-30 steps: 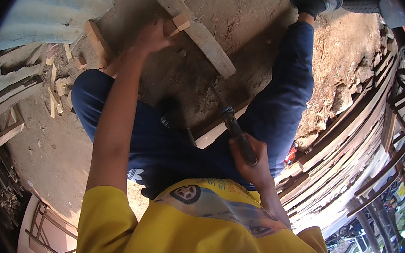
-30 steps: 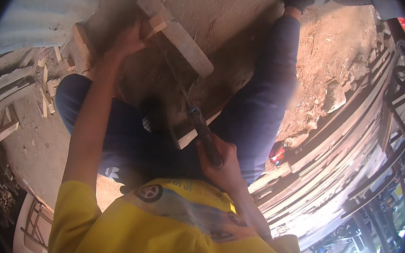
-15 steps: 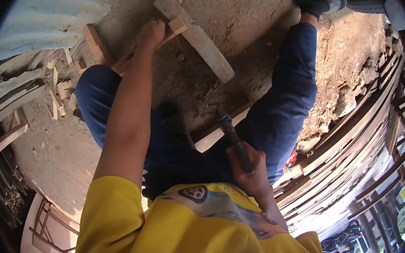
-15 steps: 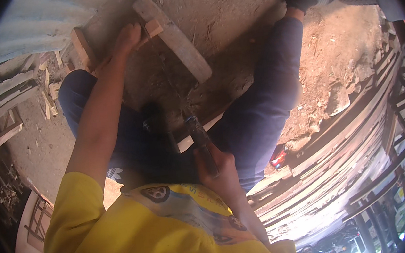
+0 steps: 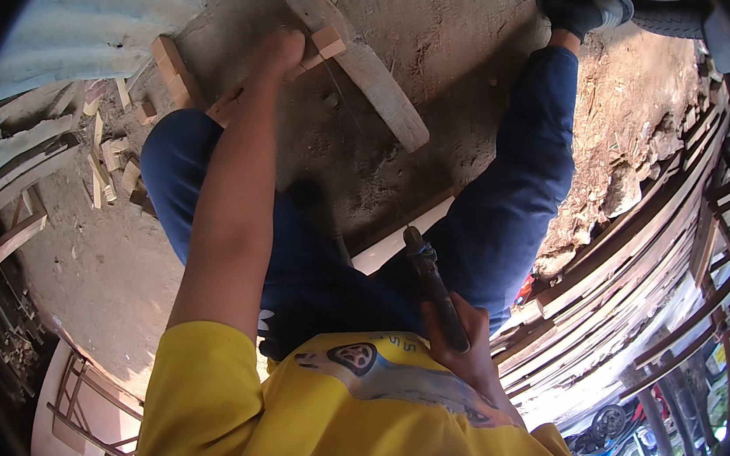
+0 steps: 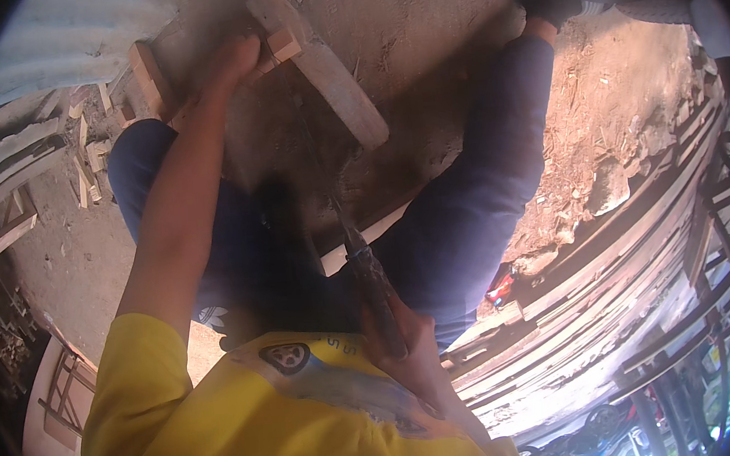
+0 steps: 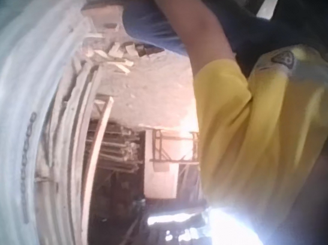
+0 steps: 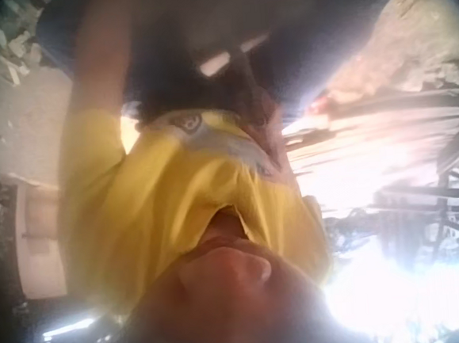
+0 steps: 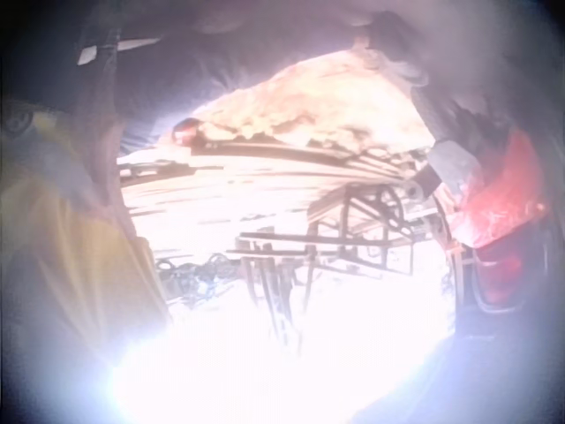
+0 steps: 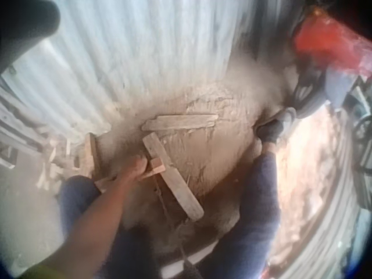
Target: The person sits on the ground and uses a hand saw to cut a small wooden block into several smaller pieces. The person holds the block with one hand and saws with the other, periodically inspecting the cut pieces.
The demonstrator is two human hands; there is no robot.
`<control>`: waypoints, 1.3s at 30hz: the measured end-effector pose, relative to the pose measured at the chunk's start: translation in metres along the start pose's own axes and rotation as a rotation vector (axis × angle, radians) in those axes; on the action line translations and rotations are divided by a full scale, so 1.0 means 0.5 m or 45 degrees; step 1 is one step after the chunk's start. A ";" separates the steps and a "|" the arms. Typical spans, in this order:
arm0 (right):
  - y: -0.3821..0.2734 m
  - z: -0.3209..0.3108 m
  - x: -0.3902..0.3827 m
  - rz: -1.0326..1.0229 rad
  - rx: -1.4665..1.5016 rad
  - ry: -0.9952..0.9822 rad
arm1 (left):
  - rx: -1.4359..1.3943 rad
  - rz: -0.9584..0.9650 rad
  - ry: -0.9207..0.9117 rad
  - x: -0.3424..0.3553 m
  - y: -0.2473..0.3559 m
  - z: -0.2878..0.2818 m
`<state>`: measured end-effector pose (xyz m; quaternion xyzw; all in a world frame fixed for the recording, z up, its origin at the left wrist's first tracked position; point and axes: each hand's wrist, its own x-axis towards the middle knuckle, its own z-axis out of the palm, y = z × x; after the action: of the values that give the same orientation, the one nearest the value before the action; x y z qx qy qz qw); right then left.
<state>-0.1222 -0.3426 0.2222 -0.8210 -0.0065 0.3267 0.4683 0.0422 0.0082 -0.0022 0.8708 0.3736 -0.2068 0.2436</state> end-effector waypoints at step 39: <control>0.000 -0.012 -0.029 -0.125 0.125 -0.036 | -0.391 0.110 -0.301 0.023 -0.026 -0.005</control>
<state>-0.1304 -0.3517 0.2319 -0.7911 -0.0371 0.3148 0.5231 0.0402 0.0238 -0.0099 0.8083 0.3320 -0.2375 0.4243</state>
